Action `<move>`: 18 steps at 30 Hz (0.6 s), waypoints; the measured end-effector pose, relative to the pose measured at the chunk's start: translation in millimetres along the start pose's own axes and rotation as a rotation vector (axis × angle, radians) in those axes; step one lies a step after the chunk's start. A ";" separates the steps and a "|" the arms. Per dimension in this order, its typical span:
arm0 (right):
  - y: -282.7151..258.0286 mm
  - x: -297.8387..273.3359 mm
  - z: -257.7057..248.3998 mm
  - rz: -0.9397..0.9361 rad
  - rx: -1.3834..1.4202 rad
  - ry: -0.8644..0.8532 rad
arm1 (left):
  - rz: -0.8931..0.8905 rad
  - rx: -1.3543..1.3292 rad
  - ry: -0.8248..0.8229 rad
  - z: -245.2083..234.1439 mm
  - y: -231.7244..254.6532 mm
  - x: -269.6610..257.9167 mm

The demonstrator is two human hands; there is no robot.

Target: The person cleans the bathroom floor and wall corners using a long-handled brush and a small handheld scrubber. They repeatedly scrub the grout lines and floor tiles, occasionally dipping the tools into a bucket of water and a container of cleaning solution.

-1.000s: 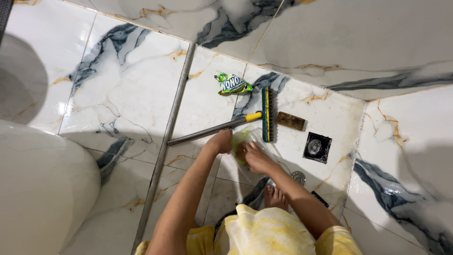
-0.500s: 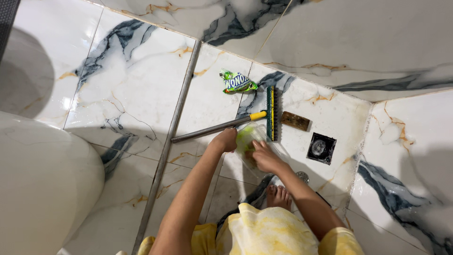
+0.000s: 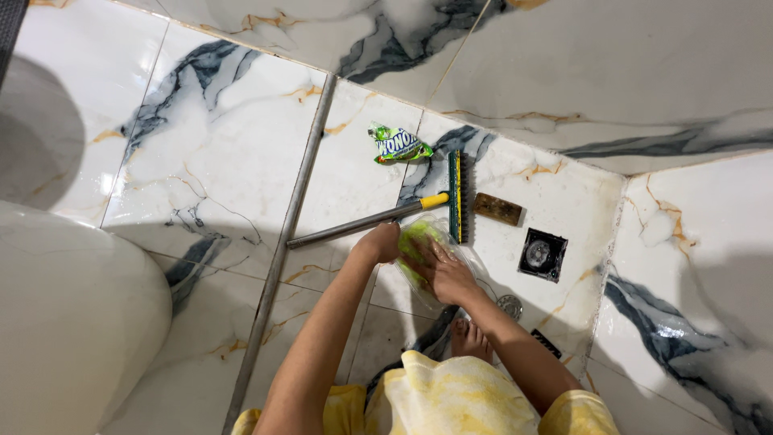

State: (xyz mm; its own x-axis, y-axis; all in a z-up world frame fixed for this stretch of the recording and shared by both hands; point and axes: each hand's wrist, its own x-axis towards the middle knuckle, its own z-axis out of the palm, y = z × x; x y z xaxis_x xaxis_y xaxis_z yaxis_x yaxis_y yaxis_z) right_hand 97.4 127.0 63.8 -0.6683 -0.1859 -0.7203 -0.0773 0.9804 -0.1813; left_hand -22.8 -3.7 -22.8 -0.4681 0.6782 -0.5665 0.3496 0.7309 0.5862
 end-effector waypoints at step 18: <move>19.6 34.1 47.9 0.016 0.792 0.459 | -0.054 0.022 0.008 5.0 6.8 1.7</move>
State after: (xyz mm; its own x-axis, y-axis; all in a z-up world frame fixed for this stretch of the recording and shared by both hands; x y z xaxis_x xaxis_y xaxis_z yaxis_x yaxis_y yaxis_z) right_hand 108.5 136.8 3.6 -0.9065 0.0374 -0.4207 0.3512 0.6198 -0.7017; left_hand -17.2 2.9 -22.6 -0.4935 0.6373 -0.5919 0.3418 0.7679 0.5418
